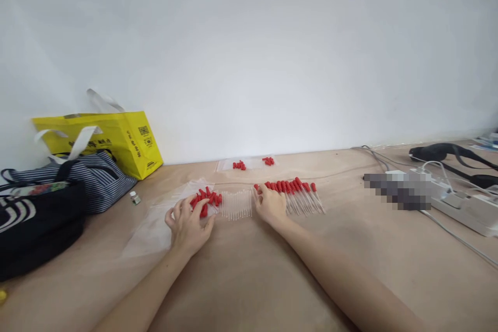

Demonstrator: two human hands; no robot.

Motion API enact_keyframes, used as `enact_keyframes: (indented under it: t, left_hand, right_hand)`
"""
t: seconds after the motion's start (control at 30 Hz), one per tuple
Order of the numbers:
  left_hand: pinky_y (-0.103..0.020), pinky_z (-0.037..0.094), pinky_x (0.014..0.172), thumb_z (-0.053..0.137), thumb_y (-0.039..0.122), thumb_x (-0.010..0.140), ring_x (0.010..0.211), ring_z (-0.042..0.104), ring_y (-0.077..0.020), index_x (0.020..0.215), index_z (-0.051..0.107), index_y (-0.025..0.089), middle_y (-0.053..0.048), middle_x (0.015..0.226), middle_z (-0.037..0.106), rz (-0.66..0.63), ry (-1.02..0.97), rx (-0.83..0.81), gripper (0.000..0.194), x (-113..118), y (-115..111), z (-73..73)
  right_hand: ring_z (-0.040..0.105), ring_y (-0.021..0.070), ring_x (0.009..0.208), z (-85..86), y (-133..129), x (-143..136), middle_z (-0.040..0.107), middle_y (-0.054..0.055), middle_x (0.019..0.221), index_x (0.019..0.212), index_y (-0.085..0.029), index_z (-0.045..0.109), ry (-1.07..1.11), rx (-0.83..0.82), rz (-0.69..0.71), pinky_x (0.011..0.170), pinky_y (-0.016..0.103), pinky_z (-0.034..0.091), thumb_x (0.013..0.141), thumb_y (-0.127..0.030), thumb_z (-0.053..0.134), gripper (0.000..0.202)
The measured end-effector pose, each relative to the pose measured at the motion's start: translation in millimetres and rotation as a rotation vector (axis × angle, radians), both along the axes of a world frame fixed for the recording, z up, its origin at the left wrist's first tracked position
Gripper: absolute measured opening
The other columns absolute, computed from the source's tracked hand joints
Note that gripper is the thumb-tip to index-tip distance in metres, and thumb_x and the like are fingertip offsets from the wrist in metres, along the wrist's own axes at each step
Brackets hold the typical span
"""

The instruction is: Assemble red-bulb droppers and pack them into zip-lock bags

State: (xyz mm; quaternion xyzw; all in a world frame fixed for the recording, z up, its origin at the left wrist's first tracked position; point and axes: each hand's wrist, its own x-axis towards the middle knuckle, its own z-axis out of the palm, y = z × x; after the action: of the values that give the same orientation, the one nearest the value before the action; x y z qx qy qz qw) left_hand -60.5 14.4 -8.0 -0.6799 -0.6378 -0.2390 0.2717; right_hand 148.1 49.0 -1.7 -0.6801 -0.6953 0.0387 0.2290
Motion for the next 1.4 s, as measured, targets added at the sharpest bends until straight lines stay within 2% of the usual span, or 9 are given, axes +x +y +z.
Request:
enact_keyframes:
  t: [0.3, 0.6, 0.8, 0.93, 1.07, 1.17, 1.3, 1.37, 1.4]
  left_hand:
    - [-0.048, 0.023, 0.084, 0.056, 0.030, 0.067, 0.100, 0.040, -0.0294, 0.080, 0.061, 0.024, -0.009, 0.105, 0.052, 0.009, -0.037, -0.028, 0.015, -0.8, 2.2, 1.4]
    - [-0.049, 0.022, 0.085, 0.053, 0.031, 0.073, 0.098, 0.044, -0.0280, 0.077, 0.063, 0.024, -0.008, 0.101, 0.056, 0.021, -0.040, 0.017, 0.013, 3.0, 11.8, 1.3]
    - [-0.052, 0.016, 0.088, 0.049, 0.029, 0.076, 0.092, 0.050, -0.0258, 0.088, 0.062, 0.024, -0.006, 0.093, 0.064, -0.154, 0.085, -0.077, 0.018, 7.4, 33.5, 7.5]
    - [-0.053, 0.015, 0.089, 0.050, 0.030, 0.076, 0.083, 0.054, -0.0257, 0.079, 0.064, 0.023, -0.006, 0.079, 0.068, -0.198, 0.118, -0.095, 0.016, 12.1, 44.6, 9.6]
    - [-0.051, 0.016, 0.090, 0.049, 0.028, 0.076, 0.078, 0.056, -0.0247, 0.070, 0.064, 0.023, -0.004, 0.072, 0.069, -0.216, 0.137, -0.067, 0.017, 17.7, 49.5, 8.1]
    - [-0.049, 0.018, 0.090, 0.046, 0.024, 0.076, 0.075, 0.057, -0.0237, 0.067, 0.063, 0.022, -0.004, 0.066, 0.068, -0.217, 0.131, -0.030, 0.019, 20.3, 50.6, 7.6]
    - [-0.050, 0.018, 0.089, 0.044, 0.023, 0.078, 0.078, 0.057, -0.0244, 0.080, 0.063, 0.019, -0.006, 0.069, 0.067, -0.203, 0.083, 0.050, 0.020, 24.0, 41.3, 9.7]
    - [-0.048, 0.019, 0.090, 0.043, 0.024, 0.080, 0.079, 0.058, -0.0223, 0.087, 0.061, 0.019, -0.005, 0.073, 0.067, -0.258, 0.035, 0.085, 0.020, 28.1, 27.8, 10.1]
    - [-0.045, 0.021, 0.089, 0.044, 0.024, 0.080, 0.078, 0.059, -0.0206, 0.088, 0.060, 0.019, -0.005, 0.074, 0.067, -0.340, -0.013, 0.097, 0.019, 30.8, 18.9, 9.7]
  right_hand:
    - [0.053, 0.0211, 0.088, -9.9, 6.4, -4.9, 0.062, 0.008, 0.091, 0.087, -0.020, 0.060, -0.054, 0.015, 0.031, 0.072, 0.032, 0.028, 0.075, -0.018, 0.044, 0.020]
    - [0.048, 0.0254, 0.094, -5.9, 11.5, -8.6, 0.059, 0.014, 0.096, 0.085, -0.014, 0.062, -0.069, -0.001, -0.027, 0.077, 0.038, 0.027, 0.077, -0.029, 0.041, 0.027]
    - [0.049, 0.0286, 0.093, -3.8, 18.7, -14.8, 0.059, 0.019, 0.096, 0.087, -0.010, 0.063, -0.097, -0.066, -0.060, 0.077, 0.041, 0.026, 0.077, -0.026, 0.041, 0.029]
    - [0.049, 0.0290, 0.092, -2.5, 18.6, -18.0, 0.059, 0.020, 0.095, 0.088, -0.007, 0.063, -0.101, -0.069, -0.068, 0.077, 0.041, 0.026, 0.078, -0.022, 0.040, 0.029]
    - [0.048, 0.0287, 0.092, 1.8, 10.8, -13.0, 0.058, 0.020, 0.097, 0.089, -0.007, 0.060, -0.092, -0.026, -0.042, 0.076, 0.040, 0.027, 0.079, -0.024, 0.039, 0.029]
    - [0.047, 0.0272, 0.092, -0.9, -1.8, 0.0, 0.057, 0.018, 0.097, 0.092, -0.008, 0.056, -0.071, 0.035, 0.023, 0.076, 0.037, 0.028, 0.080, -0.022, 0.037, 0.026]
    - [0.050, 0.0188, 0.074, -19.6, -22.7, 30.1, 0.059, 0.009, 0.081, 0.087, -0.012, 0.050, 0.064, 0.099, 0.306, 0.071, 0.031, 0.031, 0.078, -0.007, 0.032, 0.021]
    - [0.049, 0.0161, 0.067, -29.8, -32.1, 47.8, 0.058, 0.006, 0.075, 0.086, -0.014, 0.049, 0.121, 0.146, 0.417, 0.069, 0.030, 0.032, 0.079, -0.006, 0.031, 0.021]
    - [0.049, 0.0157, 0.068, -33.7, -36.3, 56.3, 0.058, 0.005, 0.077, 0.089, -0.015, 0.049, 0.143, 0.178, 0.449, 0.069, 0.029, 0.032, 0.079, -0.005, 0.031, 0.023]
